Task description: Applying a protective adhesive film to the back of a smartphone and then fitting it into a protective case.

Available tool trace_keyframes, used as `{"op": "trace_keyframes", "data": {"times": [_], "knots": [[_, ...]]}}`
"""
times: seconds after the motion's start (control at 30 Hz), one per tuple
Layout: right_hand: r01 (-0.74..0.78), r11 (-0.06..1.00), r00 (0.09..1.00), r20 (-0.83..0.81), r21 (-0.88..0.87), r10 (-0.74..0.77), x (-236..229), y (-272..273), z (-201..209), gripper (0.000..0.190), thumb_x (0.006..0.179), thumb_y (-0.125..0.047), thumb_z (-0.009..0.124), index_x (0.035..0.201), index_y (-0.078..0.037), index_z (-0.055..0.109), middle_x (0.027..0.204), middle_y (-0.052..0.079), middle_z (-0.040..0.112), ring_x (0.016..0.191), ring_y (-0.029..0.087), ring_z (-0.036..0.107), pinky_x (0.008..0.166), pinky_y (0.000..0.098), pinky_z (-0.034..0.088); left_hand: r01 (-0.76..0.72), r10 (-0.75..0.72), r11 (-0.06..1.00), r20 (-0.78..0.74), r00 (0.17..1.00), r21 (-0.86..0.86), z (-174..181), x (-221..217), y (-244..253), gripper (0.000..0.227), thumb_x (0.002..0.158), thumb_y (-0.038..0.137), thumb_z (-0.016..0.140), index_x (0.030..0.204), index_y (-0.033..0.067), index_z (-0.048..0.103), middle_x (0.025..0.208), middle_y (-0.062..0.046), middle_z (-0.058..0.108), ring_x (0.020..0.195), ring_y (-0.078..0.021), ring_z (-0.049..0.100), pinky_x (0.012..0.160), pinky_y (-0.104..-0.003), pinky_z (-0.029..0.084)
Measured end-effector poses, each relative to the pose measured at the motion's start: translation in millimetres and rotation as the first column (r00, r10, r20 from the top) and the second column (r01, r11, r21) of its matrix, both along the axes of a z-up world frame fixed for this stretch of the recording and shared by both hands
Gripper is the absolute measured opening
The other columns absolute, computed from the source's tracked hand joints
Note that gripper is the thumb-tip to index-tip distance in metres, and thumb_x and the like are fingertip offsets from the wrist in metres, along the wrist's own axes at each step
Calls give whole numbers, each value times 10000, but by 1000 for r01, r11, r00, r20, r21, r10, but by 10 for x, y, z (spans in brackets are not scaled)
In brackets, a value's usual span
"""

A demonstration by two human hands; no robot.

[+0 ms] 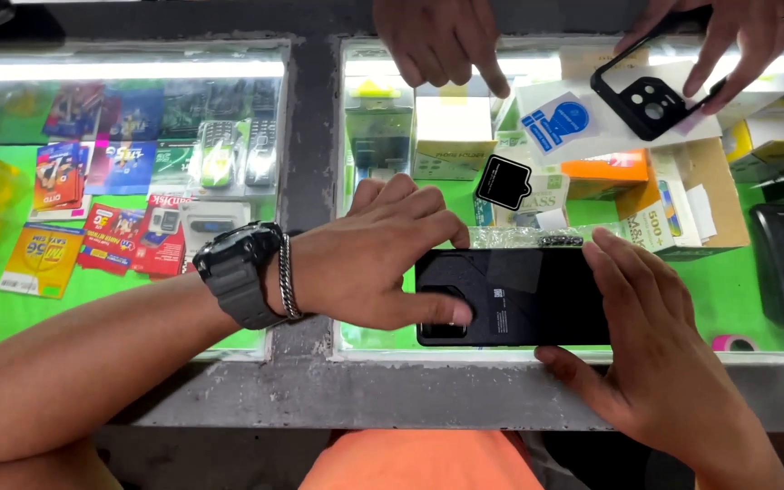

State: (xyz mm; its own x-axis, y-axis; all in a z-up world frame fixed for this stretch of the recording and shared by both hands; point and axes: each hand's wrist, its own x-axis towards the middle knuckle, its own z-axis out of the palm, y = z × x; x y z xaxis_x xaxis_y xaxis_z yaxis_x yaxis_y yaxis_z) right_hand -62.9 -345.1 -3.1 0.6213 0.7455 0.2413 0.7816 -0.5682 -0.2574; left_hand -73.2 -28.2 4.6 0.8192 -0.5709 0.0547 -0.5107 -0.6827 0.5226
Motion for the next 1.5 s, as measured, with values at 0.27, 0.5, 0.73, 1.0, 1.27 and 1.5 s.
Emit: {"op": "trace_keyframes", "data": {"times": [0.27,0.5,0.73,1.0,1.27,1.5], "knots": [[-6,1000,1000,-3,-9,6,-3,-26,-40,885,864,-451,618,1522,55,311,1602,277,354,1477,460,356,1196,584,298,-100,109,994,207,972,-54,-81,-160,62,369,1085,359,358,1224,144,623,1010,-51,545,939,-263,480,788,-444,336],[3,1000,1000,-8,-14,-3,-11,-20,-15,873,877,-464,602,1522,49,316,1605,268,359,1493,436,351,1200,564,292,-109,-55,944,474,879,311,49,-766,48,584,1031,612,406,1455,233,537,1350,-150,563,1099,-355,549,894,-591,423],[20,1000,1000,-20,-23,-21,-34,-18,-33,884,860,-440,630,1528,48,318,1608,265,353,1477,451,356,1186,571,306,-103,-29,952,420,907,287,-24,-914,177,681,1042,648,238,1573,247,384,1477,-179,504,1086,-357,516,915,-541,379],[-7,997,998,67,80,1,-71,-68,-40,914,850,-386,697,1549,46,297,1585,275,371,1491,421,365,1240,498,283,0,-104,976,459,882,219,21,-906,105,620,1034,619,326,1519,274,500,1476,-234,496,1090,-400,528,881,-605,364],[33,999,996,82,-28,-30,739,-564,-1282,1091,861,-705,810,1577,-59,301,1584,199,397,1454,402,383,1154,511,326,-117,0,961,422,907,252,-543,-203,557,873,1032,818,283,1522,113,440,1446,-235,409,1203,-426,405,907,-625,317],[249,936,914,-258,-248,-312,927,-525,-1213,1073,822,-804,737,1615,-284,235,1655,42,280,1532,311,246,1200,500,253,-99,-29,930,339,940,354,-909,149,229,906,1007,795,541,1524,69,384,1402,-198,345,1201,-429,349,909,-616,315]]}}
